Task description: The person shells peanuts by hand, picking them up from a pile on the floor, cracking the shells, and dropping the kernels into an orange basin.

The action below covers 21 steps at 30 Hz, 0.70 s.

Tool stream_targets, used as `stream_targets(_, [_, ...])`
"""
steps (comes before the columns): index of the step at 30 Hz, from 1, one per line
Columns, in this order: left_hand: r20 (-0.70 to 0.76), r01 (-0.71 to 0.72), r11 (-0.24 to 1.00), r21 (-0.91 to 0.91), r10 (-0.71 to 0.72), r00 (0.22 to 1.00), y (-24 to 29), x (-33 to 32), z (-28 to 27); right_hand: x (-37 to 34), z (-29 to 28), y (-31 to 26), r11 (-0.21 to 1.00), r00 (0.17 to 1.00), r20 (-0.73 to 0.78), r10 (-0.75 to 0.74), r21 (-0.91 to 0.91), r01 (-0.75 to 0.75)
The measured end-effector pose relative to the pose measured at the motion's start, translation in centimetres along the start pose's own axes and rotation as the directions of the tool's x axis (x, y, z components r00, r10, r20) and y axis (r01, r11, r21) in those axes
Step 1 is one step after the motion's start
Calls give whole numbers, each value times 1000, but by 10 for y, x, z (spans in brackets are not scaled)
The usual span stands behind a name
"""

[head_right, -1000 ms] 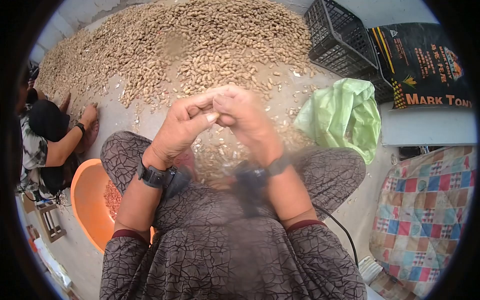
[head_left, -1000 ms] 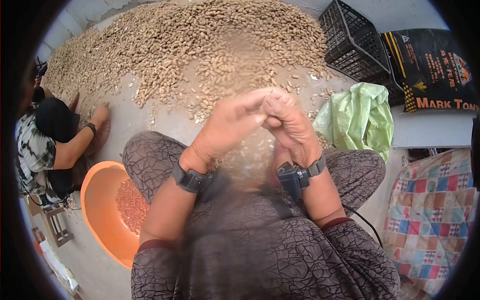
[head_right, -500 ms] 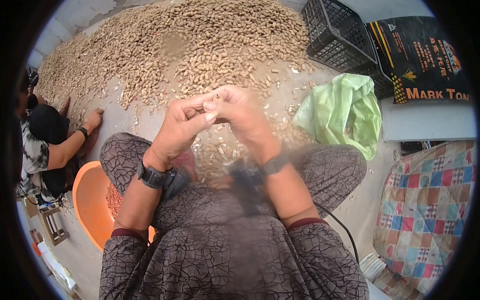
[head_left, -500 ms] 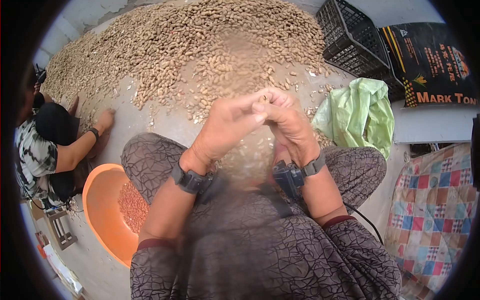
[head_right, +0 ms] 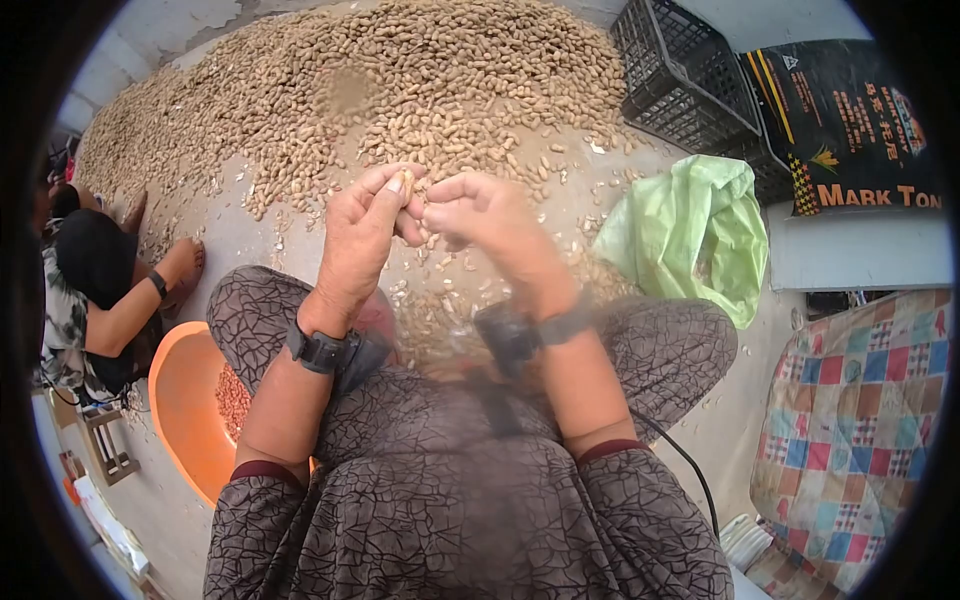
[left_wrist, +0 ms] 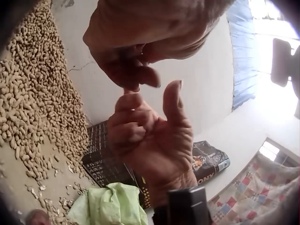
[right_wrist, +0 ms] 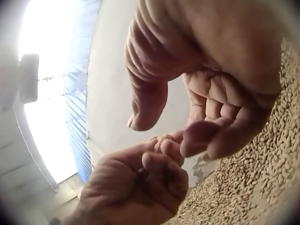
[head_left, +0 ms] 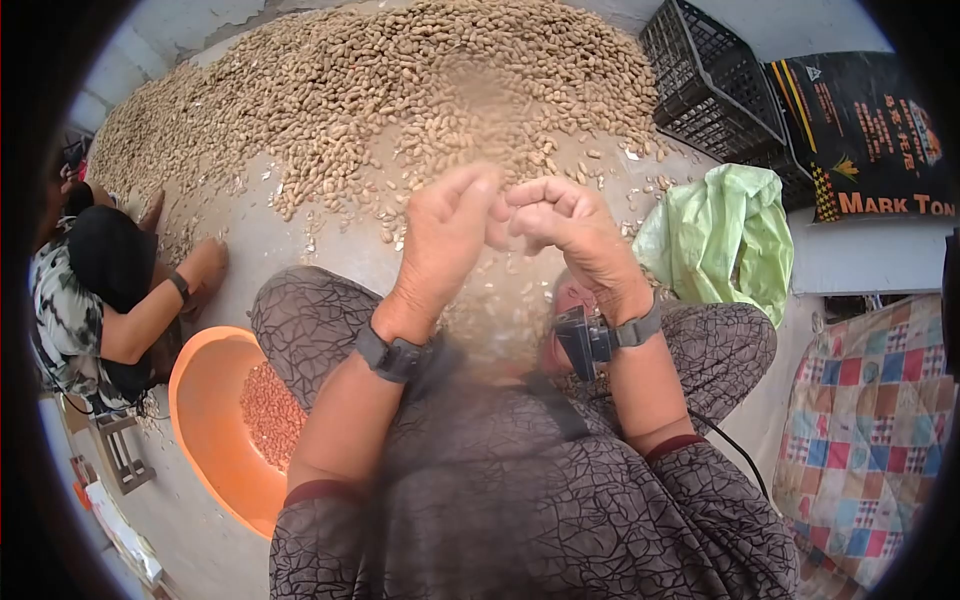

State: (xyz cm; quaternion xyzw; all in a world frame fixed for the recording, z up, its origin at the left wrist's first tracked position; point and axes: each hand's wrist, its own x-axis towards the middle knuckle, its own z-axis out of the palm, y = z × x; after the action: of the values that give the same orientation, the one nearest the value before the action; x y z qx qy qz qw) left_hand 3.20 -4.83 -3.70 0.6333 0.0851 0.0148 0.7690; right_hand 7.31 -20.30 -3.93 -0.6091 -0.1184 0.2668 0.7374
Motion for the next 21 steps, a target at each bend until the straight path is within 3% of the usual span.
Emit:
stream_targets(2, [-33, -17, 995, 102, 21, 999, -1, -1, 4, 3, -4, -3, 998, 999, 28, 20, 62, -22])
stream_targets(4, [46, -215, 962, 169, 210, 977, -6, -3, 8, 6, 0, -5, 994, 999, 18, 51, 100, -53])
stream_targets(7, [18, -294, 920, 260, 300, 954, -12, -3, 13, 9, 7, 2, 993, 999, -29, 13, 116, -9])
stream_targets(14, [-7, -268, 947, 178, 273, 962, -19, -3, 13, 11, 10, 11, 976, 995, -96, 33, 217, -12])
stream_targets(19, [14, -345, 912, 223, 351, 936, -18, -3, 17, 12, 8, 11, 976, 997, -69, 29, 217, -13])
stream_targets(21, [-2, -275, 947, 165, 279, 960, -16, -4, 17, 13, 10, 8, 978, 997, -77, 25, 210, -8])
